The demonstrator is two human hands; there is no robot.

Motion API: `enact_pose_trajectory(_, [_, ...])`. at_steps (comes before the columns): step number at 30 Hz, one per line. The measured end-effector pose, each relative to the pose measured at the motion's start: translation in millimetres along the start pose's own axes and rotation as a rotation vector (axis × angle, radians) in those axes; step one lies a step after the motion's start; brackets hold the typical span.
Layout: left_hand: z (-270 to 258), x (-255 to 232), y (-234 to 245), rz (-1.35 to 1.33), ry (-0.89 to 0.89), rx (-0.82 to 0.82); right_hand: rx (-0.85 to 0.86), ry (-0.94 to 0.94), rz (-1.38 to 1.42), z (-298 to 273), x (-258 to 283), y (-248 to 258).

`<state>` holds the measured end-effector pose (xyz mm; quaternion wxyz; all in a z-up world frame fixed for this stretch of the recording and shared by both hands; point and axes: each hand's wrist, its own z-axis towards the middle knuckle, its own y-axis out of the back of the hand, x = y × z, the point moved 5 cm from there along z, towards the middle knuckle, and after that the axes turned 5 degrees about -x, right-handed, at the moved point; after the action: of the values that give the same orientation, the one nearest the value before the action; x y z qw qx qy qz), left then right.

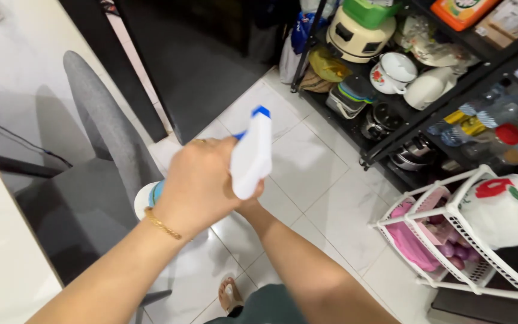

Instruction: The recorder uses a spray mop to clean the tiled floor in a kitchen and hallway area.

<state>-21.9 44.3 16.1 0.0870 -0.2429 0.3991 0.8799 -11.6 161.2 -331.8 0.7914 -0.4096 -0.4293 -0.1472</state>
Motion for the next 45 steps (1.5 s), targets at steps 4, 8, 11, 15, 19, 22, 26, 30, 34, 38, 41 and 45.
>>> enact_pose_trajectory(4, [-4.4,12.5,-10.9,0.037,0.002,0.026,0.271,-0.024,0.618,21.3,61.3,-69.9])
enact_pose_trajectory(8, [7.0,29.6,-15.2,0.057,0.161,0.100,0.429,-0.060,0.484,27.8,62.9,-72.7])
enact_pose_trajectory(11, [20.5,34.4,-12.9,0.051,0.233,0.121,0.354,-0.197,0.162,33.1,29.1,-43.7])
enact_pose_trajectory(15, [54.5,34.2,-18.8,0.005,0.315,0.076,0.354,-0.266,-0.462,63.2,-13.1,25.3])
enact_pose_trajectory(19, [85.3,32.4,-51.2,0.008,0.407,0.072,0.442,-0.220,-0.866,104.6,17.9,75.6])
enact_pose_trajectory(22, [99.1,32.3,-87.4,-0.070,0.421,0.045,0.426,-0.306,-1.015,135.4,52.8,114.5])
enact_pose_trajectory(26, [93.6,46.7,-165.0,-0.230,0.468,-0.024,0.491,-0.343,-1.421,174.1,64.9,205.6])
enact_pose_trajectory(30, [58.6,56.9,-263.9,-0.259,0.485,0.019,0.581,-0.268,-1.554,193.1,54.0,325.4])
enact_pose_trajectory(34, [45.4,41.9,-321.7,-0.245,0.499,0.165,0.464,-0.485,-1.634,201.4,71.2,366.2])
enact_pose_trajectory(38, [66.2,46.5,-326.1,-0.316,0.749,0.203,0.439,-0.413,-1.552,220.7,68.8,363.8])
enact_pose_trajectory(41, [83.8,58.6,-313.6,-0.246,0.658,0.100,0.418,-0.396,-1.508,231.4,55.4,346.6])
enact_pose_trajectory(45, [109.1,76.4,-268.9,-0.100,0.596,0.021,0.506,-0.275,-1.572,244.4,21.1,314.5])
